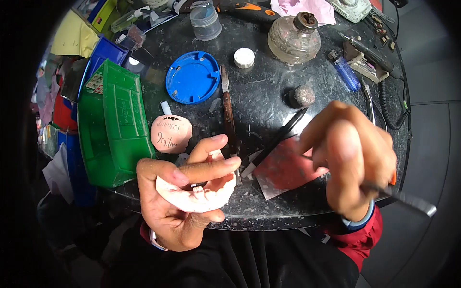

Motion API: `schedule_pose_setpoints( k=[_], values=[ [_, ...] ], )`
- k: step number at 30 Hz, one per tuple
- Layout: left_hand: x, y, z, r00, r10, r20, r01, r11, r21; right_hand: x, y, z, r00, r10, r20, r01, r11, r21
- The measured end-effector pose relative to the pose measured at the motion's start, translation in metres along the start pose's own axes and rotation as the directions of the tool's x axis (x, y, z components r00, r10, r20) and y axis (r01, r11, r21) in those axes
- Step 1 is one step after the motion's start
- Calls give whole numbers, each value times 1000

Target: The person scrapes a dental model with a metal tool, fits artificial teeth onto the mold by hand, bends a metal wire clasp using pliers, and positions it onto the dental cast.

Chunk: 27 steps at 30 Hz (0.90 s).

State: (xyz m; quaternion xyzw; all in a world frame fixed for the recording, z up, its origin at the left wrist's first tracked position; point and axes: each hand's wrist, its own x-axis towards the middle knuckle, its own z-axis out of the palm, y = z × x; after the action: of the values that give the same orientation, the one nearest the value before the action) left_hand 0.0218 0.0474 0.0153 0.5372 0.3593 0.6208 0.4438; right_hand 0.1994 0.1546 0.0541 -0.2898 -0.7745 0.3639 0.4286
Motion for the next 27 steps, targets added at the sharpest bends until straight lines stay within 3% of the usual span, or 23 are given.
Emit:
schedule_pose_setpoints(
  k=[2,3,4,5,7,9,11,12,13,14,18,19,20,21,22,25,26,27],
  values=[
    [1,1,1,1000,2,6,-2,1000,13,5,2,-4,999,22,39,-6,931,-365],
    [2,3,2,1000,-5,10,5,1000,28,7,0,-5,997,75,36,-39,799,-600],
    [2,4,3,1000,-12,17,11,1000,26,8,8,-3,999,37,-8,-35,801,-598],
    [1,5,4,1000,-18,23,17,1000,24,9,9,-2,991,133,-16,-110,741,-663],
    [-1,6,5,999,-28,34,28,1000,-3,8,9,-7,960,280,11,-144,527,-838],
    [-4,7,6,995,-44,91,48,998,-43,11,2,-2,993,120,-10,-78,577,-813],
    [-7,4,11,996,-6,94,12,998,-59,12,-23,-3,975,211,68,-117,751,-650],
    [-10,3,14,997,-19,72,28,990,-136,12,-23,-5,949,71,308,55,922,-382],
    [-13,3,16,999,-12,43,19,985,-174,8,-22,-3,907,-42,419,136,971,-198],
    [-13,5,18,999,-4,32,9,986,-167,5,-21,-1,841,-153,519,176,984,5],
    [-17,2,22,997,63,-35,-68,988,-139,-2,-15,11,846,-237,477,219,971,96],
    [-17,1,23,995,86,-48,-91,989,-113,-2,-14,14,854,-285,435,268,958,100],
    [-20,5,17,996,70,-59,-71,997,-14,-2,-13,7,817,-260,514,279,959,42],
    [-22,9,11,996,54,-70,-48,995,84,2,-6,7,779,-377,501,390,917,84],
    [-25,13,5,996,38,-81,-23,983,181,4,-5,5,808,-363,464,389,920,42],
    [-40,31,-25,985,167,-44,-118,836,536,2,-4,2,932,-241,271,359,729,-583],
    [-44,37,-35,974,227,13,-185,757,627,6,2,5,936,-241,257,352,676,-648],
    [-46,42,-50,964,194,184,-267,665,698,10,12,7,940,-241,241,340,619,-708]
  ],
)
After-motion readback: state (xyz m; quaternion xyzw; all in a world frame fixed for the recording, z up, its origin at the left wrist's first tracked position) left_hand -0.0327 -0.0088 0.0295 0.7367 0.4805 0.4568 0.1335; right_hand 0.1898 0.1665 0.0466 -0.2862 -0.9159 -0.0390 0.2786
